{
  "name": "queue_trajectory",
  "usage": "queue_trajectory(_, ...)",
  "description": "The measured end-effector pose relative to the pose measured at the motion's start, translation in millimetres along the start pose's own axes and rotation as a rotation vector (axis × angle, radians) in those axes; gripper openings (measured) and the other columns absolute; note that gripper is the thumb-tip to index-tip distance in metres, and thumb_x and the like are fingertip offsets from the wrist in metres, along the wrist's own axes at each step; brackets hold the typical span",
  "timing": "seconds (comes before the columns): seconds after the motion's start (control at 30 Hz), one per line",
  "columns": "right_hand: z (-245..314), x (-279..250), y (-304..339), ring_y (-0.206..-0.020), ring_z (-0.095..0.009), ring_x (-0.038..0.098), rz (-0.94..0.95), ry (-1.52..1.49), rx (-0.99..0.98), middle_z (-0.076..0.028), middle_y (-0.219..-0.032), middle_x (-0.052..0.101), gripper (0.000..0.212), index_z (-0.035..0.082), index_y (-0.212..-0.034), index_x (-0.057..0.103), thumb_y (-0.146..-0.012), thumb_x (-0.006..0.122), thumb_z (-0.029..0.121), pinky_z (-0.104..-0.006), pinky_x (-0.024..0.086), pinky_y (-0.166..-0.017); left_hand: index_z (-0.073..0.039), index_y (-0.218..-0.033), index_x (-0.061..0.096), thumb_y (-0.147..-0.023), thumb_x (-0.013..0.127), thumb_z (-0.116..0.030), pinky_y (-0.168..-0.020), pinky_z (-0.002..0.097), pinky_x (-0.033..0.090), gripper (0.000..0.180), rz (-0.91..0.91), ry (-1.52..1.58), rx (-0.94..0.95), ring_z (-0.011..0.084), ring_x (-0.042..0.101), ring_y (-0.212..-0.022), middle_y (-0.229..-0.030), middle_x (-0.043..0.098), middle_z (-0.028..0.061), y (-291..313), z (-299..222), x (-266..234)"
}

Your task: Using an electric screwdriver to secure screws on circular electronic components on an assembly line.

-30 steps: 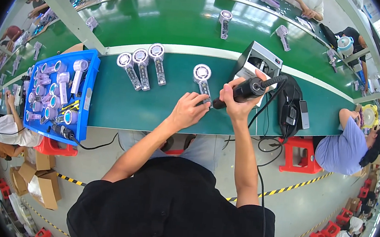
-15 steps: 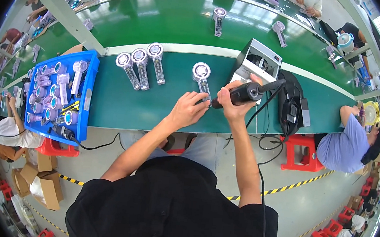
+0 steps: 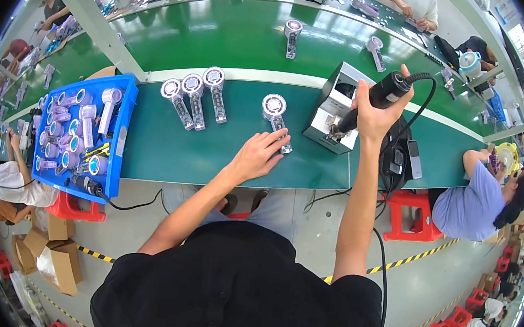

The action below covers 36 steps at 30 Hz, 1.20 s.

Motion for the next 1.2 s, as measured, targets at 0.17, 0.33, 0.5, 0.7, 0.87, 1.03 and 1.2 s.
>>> queue_trajectory(0.17,-13,-2,3,-0.047,-0.013,0.055,0.009,-0.062,0.052,-0.005,-0.068,0.057,0.076,0.012,-0.146,0.03,-0.085,0.07,-0.008,-0.0272,0.046,-0.047,-0.002,-0.126,0.062,-0.081,0.073,-0.009,-0.083,0.0399,0.05,0.047,-0.009,0.002,-0.006,0.0294,0.061,-0.094,-0.137,0.057,0.0138,0,1,1)
queue_trajectory(0.33,-12,2,9,-0.047,-0.013,0.055,0.003,-0.075,0.144,-0.005,-0.067,0.056,0.078,0.013,-0.148,0.028,-0.085,0.07,-0.008,-0.0278,0.047,-0.046,-0.002,-0.128,0.061,-0.082,0.073,-0.009,-0.084,0.0402,0.05,0.048,-0.001,0.003,-0.021,0.0299,0.061,-0.095,-0.137,0.057,0.0137,1,3,2)
queue_trajectory(0.5,14,-1,10,-0.05,-0.013,0.056,-0.035,-0.055,-0.017,-0.006,-0.07,0.058,0.079,0.012,-0.149,0.026,-0.085,0.068,-0.01,-0.0278,0.048,-0.048,-0.002,-0.127,0.061,-0.083,0.072,-0.01,-0.084,0.0403,0.05,0.046,0.008,0.004,-0.017,0.0277,0.06,-0.096,-0.137,0.056,0.0119,0,2,1)
queue_trajectory(0.7,1,0,5,-0.049,-0.013,0.055,0.028,-0.045,-0.015,-0.006,-0.067,0.057,0.079,0.012,-0.148,0.026,-0.086,0.068,-0.01,-0.0272,0.048,-0.048,-0.002,-0.126,0.061,-0.082,0.072,-0.009,-0.084,0.0402,0.05,0.046,0.013,0.002,-0.033,0.028,0.06,-0.096,-0.136,0.057,0.0116,1,2,1)
queue_trajectory(0.87,-7,-1,4,-0.047,-0.013,0.055,0.029,-0.068,0.027,-0.005,-0.064,0.057,0.078,0.012,-0.148,0.026,-0.086,0.069,-0.008,-0.0275,0.047,-0.048,-0.002,-0.127,0.062,-0.081,0.073,-0.009,-0.083,0.0397,0.05,0.047,-0.001,0.009,-0.026,0.0282,0.059,-0.094,-0.135,0.058,0.0121,1,2,1)
queue_trajectory(1.03,-7,-4,5,-0.047,-0.015,0.055,-0.021,-0.134,0.138,-0.007,-0.067,0.057,0.079,0.013,-0.15,0.024,-0.087,0.068,-0.007,-0.0306,0.049,-0.047,-0.003,-0.128,0.061,-0.081,0.074,-0.009,-0.082,0.0392,0.05,0.049,-0.012,0.012,-0.029,0.0283,0.059,-0.093,-0.135,0.058,0.0124,1,4,3)
queue_trajectory(1.2,-1,22,49,-0.049,-0.017,0.058,0.044,-0.291,0.151,-0.008,-0.069,0.06,0.089,0.012,-0.154,0.012,-0.085,0.063,-0.011,-0.0322,0.051,-0.048,-0.003,-0.129,0.061,-0.082,0.073,-0.01,-0.083,0.0398,0.049,0.049,0.0,0.015,-0.025,0.0288,0.058,-0.093,-0.137,0.057,0.0124,1,3,1)
Point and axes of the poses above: each hand's wrist, its own y-axis away from the middle knuckle, its own x-axis out of the palm, z = x × y, the point moved 4 cm from there along -y, towards the middle knuckle
